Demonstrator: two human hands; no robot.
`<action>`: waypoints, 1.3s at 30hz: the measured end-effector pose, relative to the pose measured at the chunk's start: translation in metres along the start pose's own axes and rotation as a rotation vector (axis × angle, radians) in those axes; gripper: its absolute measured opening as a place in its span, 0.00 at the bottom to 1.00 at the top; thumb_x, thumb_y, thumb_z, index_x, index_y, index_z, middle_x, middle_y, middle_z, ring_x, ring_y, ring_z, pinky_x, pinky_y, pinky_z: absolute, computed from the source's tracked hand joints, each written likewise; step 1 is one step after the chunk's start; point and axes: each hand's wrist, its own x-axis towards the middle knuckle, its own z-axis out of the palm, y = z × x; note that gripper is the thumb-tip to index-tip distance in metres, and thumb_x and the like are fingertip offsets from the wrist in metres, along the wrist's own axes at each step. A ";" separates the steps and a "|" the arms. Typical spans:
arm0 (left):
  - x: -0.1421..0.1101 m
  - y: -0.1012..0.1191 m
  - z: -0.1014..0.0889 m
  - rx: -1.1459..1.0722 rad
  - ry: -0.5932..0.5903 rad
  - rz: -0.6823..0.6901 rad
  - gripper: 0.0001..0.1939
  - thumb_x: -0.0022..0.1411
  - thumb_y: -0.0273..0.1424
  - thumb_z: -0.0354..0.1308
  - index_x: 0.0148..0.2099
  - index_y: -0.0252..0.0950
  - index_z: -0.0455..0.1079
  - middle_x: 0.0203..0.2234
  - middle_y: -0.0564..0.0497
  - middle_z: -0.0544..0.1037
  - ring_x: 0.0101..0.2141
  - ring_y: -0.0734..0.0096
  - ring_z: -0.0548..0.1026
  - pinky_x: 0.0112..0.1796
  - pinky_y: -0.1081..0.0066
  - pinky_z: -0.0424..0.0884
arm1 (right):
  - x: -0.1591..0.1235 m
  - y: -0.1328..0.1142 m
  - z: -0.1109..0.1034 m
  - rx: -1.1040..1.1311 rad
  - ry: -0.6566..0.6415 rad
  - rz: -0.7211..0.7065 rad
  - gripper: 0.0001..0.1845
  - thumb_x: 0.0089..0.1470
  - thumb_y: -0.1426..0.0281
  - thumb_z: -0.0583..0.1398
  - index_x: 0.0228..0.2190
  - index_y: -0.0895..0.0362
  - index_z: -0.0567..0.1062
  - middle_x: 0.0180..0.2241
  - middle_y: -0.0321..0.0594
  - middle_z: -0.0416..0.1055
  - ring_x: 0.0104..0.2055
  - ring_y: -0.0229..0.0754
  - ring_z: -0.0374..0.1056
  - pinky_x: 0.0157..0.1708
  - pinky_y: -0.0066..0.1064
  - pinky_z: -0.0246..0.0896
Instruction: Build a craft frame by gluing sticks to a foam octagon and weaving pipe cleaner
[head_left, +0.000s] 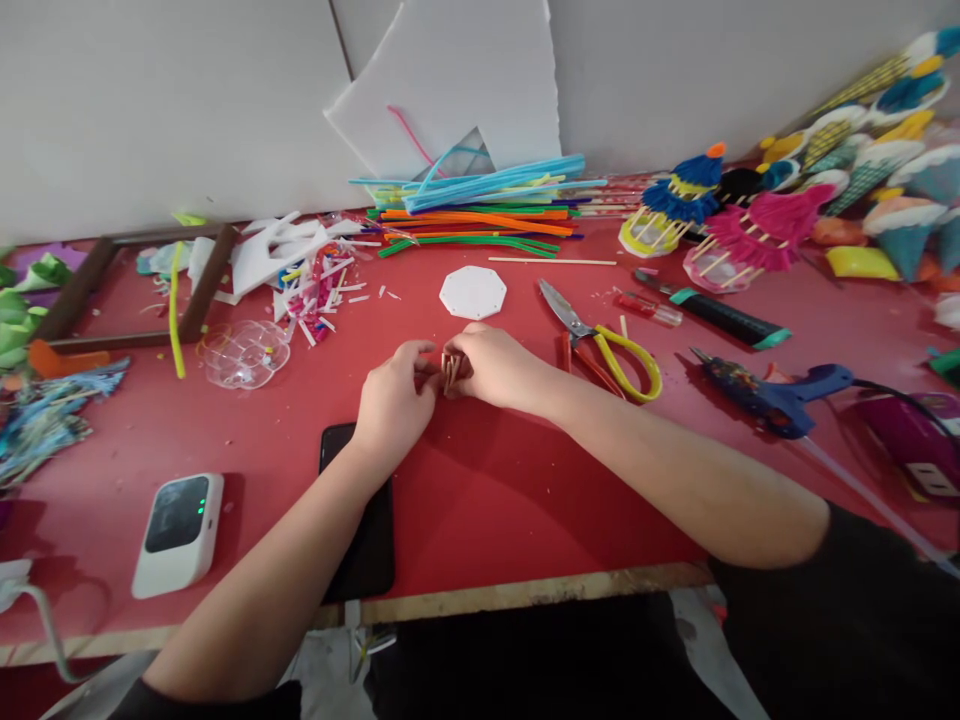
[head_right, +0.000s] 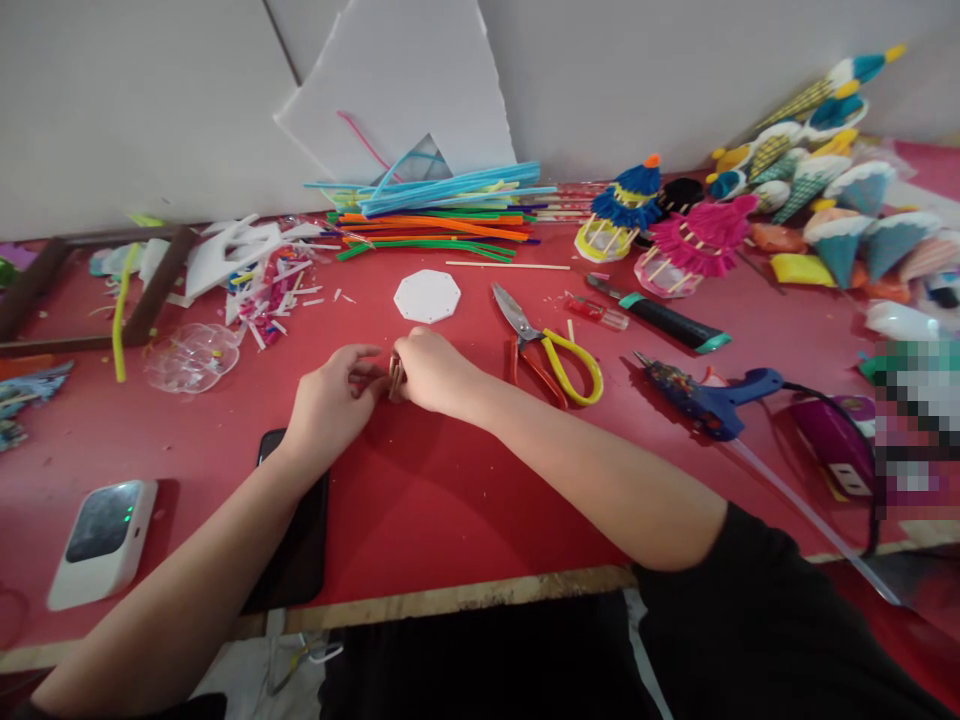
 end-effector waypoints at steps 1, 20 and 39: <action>-0.001 0.000 0.000 -0.004 -0.004 0.002 0.19 0.61 0.24 0.60 0.54 0.39 0.71 0.40 0.48 0.84 0.39 0.61 0.83 0.44 0.63 0.77 | -0.001 0.000 -0.001 0.024 -0.017 0.008 0.09 0.48 0.74 0.71 0.33 0.60 0.79 0.44 0.47 0.72 0.35 0.38 0.70 0.38 0.31 0.66; -0.006 0.001 0.002 0.005 0.020 0.064 0.09 0.65 0.30 0.56 0.48 0.39 0.73 0.39 0.47 0.83 0.38 0.63 0.81 0.41 0.65 0.76 | -0.003 0.003 -0.007 0.038 -0.133 -0.023 0.13 0.48 0.77 0.69 0.38 0.60 0.75 0.48 0.47 0.67 0.35 0.37 0.69 0.35 0.31 0.66; -0.018 0.008 -0.037 0.432 -0.382 0.259 0.16 0.53 0.40 0.68 0.39 0.38 0.68 0.37 0.43 0.79 0.40 0.50 0.78 0.43 0.58 0.71 | -0.025 0.024 -0.010 0.056 -0.093 -0.186 0.13 0.57 0.80 0.65 0.44 0.60 0.81 0.45 0.44 0.74 0.42 0.38 0.74 0.44 0.31 0.67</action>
